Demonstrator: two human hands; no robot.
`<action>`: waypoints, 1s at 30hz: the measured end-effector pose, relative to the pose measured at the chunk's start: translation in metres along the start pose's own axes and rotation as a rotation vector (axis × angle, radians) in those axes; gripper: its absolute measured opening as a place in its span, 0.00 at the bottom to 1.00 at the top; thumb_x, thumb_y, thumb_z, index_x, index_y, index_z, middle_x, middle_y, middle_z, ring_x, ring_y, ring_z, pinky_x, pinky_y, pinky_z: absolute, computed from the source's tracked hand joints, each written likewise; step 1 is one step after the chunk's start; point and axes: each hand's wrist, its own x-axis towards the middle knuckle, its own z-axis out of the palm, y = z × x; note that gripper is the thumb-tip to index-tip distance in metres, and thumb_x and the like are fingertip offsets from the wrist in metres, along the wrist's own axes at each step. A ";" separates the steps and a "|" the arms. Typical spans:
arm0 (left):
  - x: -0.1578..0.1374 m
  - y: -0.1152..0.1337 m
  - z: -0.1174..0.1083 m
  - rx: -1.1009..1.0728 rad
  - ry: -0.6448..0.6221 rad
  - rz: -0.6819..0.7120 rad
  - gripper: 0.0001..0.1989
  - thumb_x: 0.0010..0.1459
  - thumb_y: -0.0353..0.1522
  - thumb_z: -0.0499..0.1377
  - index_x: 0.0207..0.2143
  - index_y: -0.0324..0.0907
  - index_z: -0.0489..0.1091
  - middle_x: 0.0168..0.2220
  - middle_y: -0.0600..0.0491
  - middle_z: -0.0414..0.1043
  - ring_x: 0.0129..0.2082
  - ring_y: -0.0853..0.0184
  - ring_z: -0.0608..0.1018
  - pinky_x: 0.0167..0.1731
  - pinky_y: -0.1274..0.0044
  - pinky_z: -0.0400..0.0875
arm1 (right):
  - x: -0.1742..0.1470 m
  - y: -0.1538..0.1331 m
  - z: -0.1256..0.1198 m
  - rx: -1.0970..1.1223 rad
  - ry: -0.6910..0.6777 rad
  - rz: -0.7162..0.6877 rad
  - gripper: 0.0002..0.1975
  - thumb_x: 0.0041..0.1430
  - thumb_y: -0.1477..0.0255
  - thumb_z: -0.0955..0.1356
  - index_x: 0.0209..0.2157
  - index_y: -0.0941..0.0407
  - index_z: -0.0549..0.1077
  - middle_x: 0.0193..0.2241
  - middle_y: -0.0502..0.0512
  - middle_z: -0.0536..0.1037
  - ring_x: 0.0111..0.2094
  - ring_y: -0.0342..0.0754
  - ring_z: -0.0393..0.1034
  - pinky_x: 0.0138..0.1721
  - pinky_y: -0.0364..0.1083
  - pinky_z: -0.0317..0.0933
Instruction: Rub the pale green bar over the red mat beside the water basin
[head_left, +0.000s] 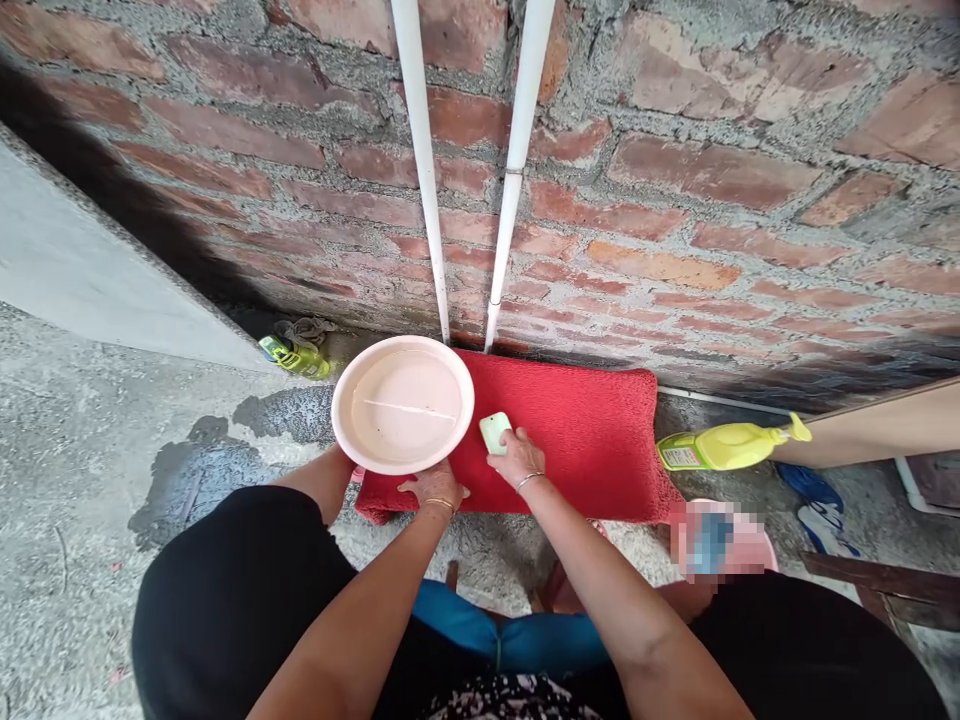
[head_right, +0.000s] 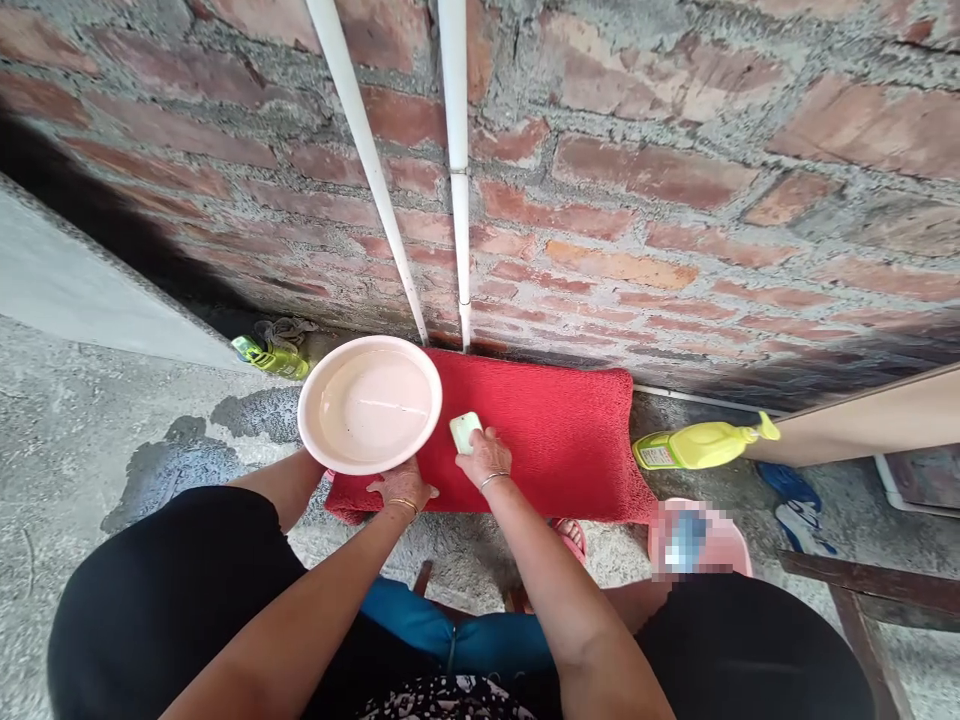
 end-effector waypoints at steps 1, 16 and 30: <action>-0.001 0.001 -0.001 0.008 -0.006 -0.002 0.45 0.33 0.42 0.67 0.56 0.51 0.57 0.59 0.44 0.56 0.57 0.40 0.57 0.44 0.48 0.60 | -0.001 0.017 -0.005 -0.010 0.015 0.028 0.20 0.45 0.57 0.68 0.40 0.50 0.69 0.40 0.51 0.66 0.36 0.46 0.68 0.34 0.44 0.57; -0.008 -0.002 -0.005 0.067 0.048 0.031 0.46 0.36 0.46 0.64 0.58 0.47 0.53 0.59 0.38 0.55 0.57 0.40 0.58 0.43 0.50 0.60 | -0.037 0.235 -0.065 -0.006 0.081 0.598 0.21 0.47 0.56 0.66 0.40 0.53 0.68 0.44 0.61 0.67 0.41 0.54 0.68 0.38 0.50 0.59; -0.024 -0.051 -0.014 0.026 0.087 0.088 0.23 0.56 0.30 0.50 0.55 0.42 0.59 0.55 0.39 0.59 0.54 0.55 0.64 0.45 0.64 0.64 | -0.061 -0.003 0.013 -0.080 -0.086 -0.066 0.21 0.44 0.57 0.68 0.41 0.50 0.68 0.41 0.52 0.67 0.36 0.47 0.69 0.33 0.44 0.57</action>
